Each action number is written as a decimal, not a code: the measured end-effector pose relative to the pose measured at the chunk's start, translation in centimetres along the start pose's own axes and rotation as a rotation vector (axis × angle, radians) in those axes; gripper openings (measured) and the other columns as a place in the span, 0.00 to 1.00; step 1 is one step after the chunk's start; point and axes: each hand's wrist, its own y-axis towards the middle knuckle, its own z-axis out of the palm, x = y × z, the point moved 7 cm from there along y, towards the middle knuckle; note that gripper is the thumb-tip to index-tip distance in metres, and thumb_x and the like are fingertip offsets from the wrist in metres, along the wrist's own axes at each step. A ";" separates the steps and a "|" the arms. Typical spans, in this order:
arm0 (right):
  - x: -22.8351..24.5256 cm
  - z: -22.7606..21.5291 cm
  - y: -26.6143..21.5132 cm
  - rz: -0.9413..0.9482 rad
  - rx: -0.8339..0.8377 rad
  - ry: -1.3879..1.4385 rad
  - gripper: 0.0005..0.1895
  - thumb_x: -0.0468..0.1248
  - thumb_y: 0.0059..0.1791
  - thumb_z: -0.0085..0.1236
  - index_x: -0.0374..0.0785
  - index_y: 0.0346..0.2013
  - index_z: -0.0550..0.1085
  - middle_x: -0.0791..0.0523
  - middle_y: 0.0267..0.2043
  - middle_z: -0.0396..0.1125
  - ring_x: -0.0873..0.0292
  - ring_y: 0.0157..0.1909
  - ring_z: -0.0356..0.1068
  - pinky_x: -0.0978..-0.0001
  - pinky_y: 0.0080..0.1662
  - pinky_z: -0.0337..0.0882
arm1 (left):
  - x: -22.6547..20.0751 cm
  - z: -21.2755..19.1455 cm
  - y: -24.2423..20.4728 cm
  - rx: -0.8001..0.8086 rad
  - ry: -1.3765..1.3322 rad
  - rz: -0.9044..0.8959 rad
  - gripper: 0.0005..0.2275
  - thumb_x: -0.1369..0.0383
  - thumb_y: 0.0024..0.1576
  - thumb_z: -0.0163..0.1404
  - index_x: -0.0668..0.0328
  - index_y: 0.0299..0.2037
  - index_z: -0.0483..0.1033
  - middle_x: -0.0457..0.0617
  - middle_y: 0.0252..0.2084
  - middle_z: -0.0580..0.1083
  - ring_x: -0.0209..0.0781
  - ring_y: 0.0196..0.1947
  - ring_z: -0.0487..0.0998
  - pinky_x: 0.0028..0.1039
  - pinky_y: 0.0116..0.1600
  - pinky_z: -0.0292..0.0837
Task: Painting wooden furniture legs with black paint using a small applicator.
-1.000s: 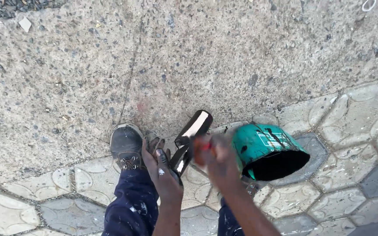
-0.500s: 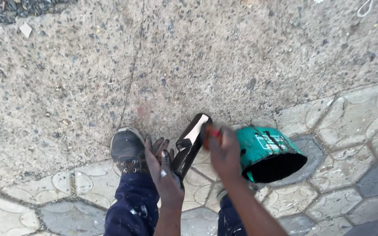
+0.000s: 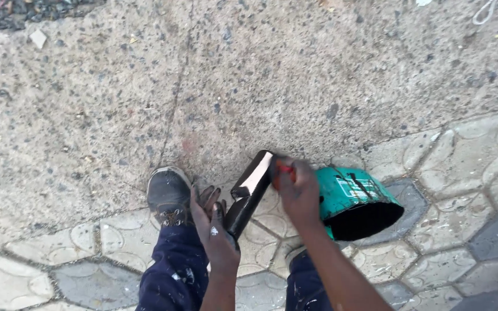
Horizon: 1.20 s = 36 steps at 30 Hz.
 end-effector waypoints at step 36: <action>0.6 0.6 2.1 -0.144 0.437 -0.009 0.11 0.39 0.50 0.50 0.43 0.43 0.77 0.56 0.42 0.65 0.57 0.42 0.68 0.66 0.44 0.68 | -0.8 1.6 -0.9 0.106 0.186 0.188 0.28 0.75 0.62 0.38 0.65 0.74 0.45 0.62 0.68 0.59 0.51 0.67 0.64 0.42 0.71 0.62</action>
